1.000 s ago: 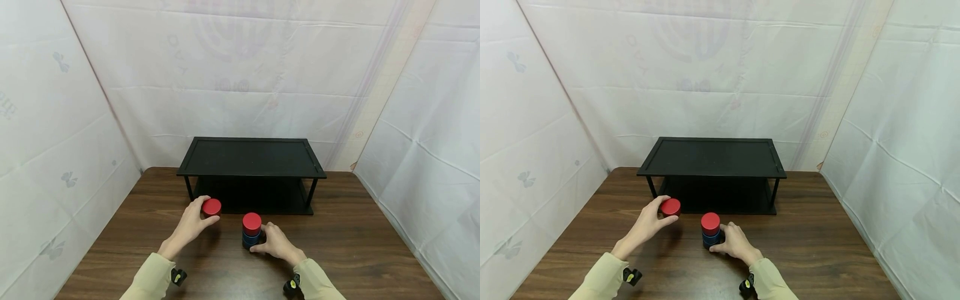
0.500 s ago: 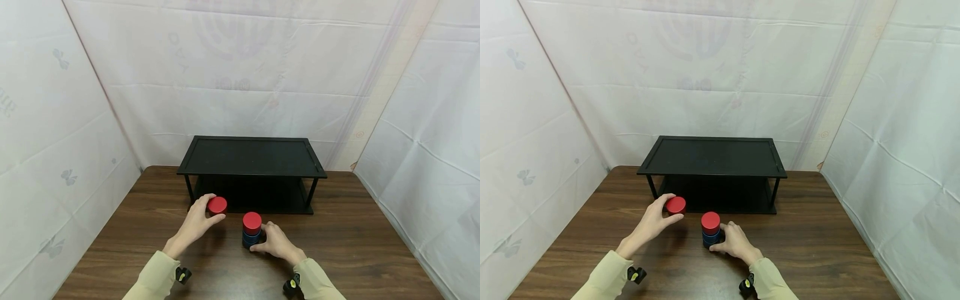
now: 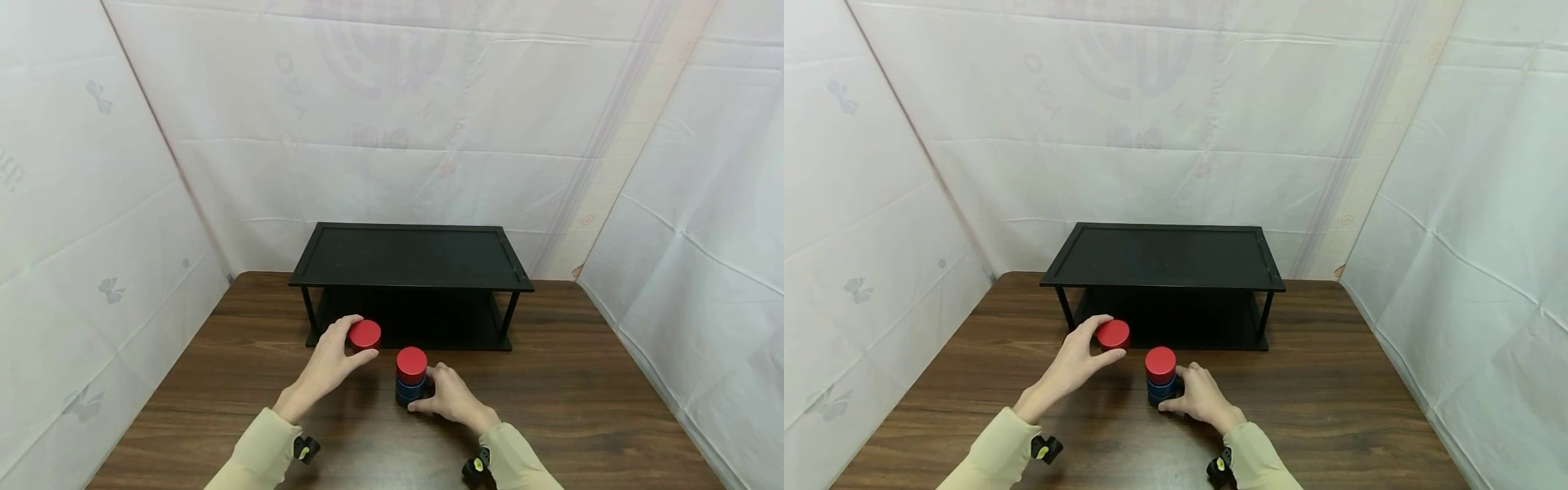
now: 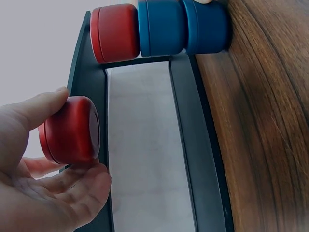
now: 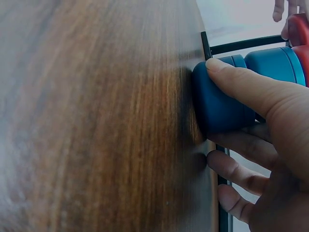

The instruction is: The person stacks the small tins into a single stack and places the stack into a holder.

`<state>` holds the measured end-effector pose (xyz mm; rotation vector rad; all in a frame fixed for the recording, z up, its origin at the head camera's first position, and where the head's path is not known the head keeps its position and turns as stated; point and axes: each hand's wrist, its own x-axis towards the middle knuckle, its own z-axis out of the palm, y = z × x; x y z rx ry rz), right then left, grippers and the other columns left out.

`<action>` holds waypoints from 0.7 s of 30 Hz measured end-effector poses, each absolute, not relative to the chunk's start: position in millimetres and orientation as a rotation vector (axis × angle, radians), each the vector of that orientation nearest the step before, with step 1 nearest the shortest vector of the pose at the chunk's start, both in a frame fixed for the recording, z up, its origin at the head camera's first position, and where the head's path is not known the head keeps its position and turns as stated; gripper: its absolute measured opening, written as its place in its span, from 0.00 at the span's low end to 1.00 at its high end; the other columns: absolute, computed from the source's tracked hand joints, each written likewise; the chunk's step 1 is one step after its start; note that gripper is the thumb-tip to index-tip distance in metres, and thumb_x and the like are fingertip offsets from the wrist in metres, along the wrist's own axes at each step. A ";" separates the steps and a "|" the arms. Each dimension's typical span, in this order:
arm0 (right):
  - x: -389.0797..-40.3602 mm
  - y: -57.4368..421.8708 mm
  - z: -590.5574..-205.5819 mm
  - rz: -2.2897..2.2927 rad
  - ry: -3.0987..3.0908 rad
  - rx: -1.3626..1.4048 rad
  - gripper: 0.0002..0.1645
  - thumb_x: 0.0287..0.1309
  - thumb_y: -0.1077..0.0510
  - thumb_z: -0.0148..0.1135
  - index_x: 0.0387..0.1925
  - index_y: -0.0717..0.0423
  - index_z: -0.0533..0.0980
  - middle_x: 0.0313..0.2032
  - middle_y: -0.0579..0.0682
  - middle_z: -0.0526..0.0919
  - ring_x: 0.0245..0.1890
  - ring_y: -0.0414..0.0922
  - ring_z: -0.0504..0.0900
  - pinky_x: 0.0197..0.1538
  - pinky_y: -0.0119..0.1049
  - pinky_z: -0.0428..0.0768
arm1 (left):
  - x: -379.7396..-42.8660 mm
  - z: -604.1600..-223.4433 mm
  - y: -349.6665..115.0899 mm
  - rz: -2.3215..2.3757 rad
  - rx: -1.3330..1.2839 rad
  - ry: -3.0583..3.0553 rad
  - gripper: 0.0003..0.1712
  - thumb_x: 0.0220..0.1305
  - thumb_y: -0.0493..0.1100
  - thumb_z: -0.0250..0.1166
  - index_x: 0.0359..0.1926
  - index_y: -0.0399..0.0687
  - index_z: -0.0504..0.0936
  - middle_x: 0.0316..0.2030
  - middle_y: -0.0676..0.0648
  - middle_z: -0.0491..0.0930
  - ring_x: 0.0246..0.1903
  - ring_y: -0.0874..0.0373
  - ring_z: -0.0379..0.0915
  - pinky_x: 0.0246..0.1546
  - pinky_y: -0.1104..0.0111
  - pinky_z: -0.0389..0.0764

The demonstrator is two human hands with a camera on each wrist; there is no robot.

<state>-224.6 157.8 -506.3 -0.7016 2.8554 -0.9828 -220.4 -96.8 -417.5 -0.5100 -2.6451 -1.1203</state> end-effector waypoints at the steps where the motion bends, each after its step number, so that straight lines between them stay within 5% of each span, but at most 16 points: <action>1: -224.5 157.6 -506.1 -0.984 2.855 -0.701 0.33 0.42 0.42 0.76 0.50 0.53 0.79 0.39 0.43 0.85 0.37 0.37 0.72 0.40 0.32 0.72 | -220.2 -417.2 -96.2 -1.121 -0.512 -2.645 0.37 0.54 0.48 0.73 0.62 0.43 0.69 0.54 0.44 0.76 0.52 0.51 0.71 0.53 0.53 0.75; 21: -223.8 157.4 -503.2 -0.995 2.837 -0.704 0.33 0.44 0.43 0.76 0.51 0.52 0.79 0.40 0.44 0.85 0.38 0.39 0.73 0.41 0.32 0.72 | -215.3 -411.7 -80.1 -1.190 -0.605 -2.613 0.37 0.54 0.49 0.73 0.62 0.45 0.70 0.54 0.46 0.76 0.53 0.53 0.72 0.57 0.53 0.74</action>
